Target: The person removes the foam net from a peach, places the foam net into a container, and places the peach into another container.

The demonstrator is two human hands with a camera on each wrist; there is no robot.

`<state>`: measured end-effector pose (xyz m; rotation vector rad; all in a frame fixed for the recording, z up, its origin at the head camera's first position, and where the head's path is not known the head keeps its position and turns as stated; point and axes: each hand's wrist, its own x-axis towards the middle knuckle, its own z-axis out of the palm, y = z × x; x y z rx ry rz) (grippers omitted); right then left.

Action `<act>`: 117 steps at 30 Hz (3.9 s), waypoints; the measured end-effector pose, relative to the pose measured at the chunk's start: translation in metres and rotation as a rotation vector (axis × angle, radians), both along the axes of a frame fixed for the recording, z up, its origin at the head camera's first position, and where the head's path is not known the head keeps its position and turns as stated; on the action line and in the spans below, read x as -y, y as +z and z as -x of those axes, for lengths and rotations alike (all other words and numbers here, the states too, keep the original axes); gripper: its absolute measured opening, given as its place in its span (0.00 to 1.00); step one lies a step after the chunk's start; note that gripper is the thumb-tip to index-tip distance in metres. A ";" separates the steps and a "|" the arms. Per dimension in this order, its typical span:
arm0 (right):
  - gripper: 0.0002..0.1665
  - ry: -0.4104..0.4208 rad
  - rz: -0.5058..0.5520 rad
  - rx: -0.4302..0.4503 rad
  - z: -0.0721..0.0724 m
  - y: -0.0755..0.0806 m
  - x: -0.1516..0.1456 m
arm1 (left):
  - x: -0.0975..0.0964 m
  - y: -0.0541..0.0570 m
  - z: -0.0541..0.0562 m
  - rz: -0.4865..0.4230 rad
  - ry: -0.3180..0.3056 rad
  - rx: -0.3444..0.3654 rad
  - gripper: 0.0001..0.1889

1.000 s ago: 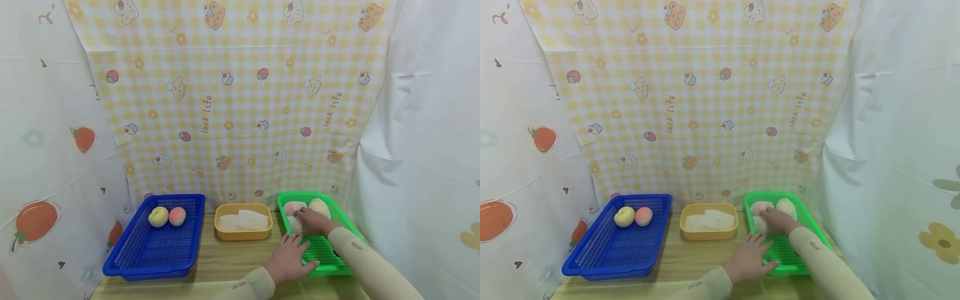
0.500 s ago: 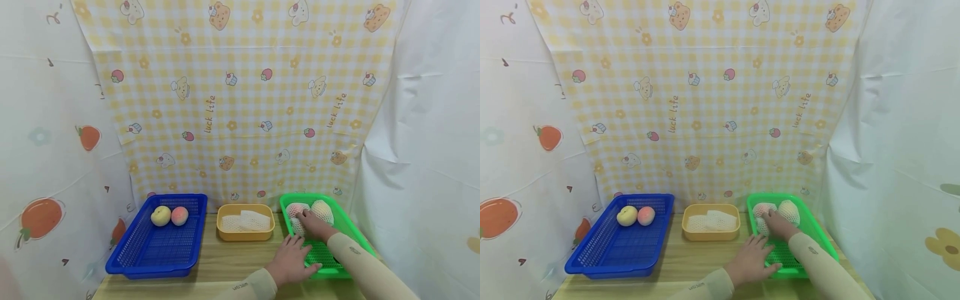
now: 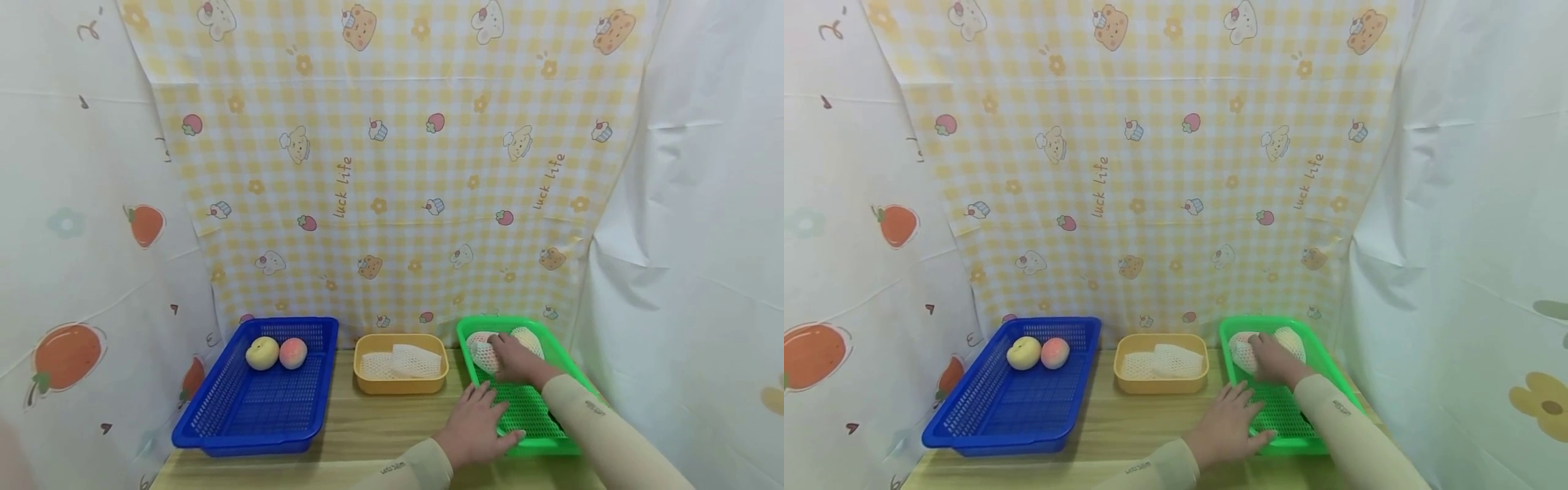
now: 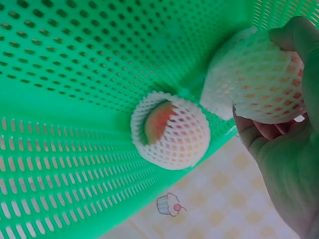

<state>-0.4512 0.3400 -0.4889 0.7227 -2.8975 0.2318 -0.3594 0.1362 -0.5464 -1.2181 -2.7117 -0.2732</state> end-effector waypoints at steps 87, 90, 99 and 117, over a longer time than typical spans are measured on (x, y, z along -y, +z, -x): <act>0.41 0.275 0.083 0.126 -0.088 -0.045 0.177 | 0.221 0.059 -0.018 -0.823 0.333 0.272 0.15; 0.41 0.283 0.078 0.113 -0.087 -0.049 0.178 | 0.221 0.059 -0.017 -0.826 0.326 0.273 0.15; 0.43 0.276 0.057 0.110 -0.090 -0.052 0.181 | 0.219 0.059 -0.017 -0.801 0.317 0.257 0.15; 0.57 0.316 0.023 0.019 -0.102 -0.052 0.177 | 0.218 0.054 -0.020 -0.803 0.303 0.301 0.15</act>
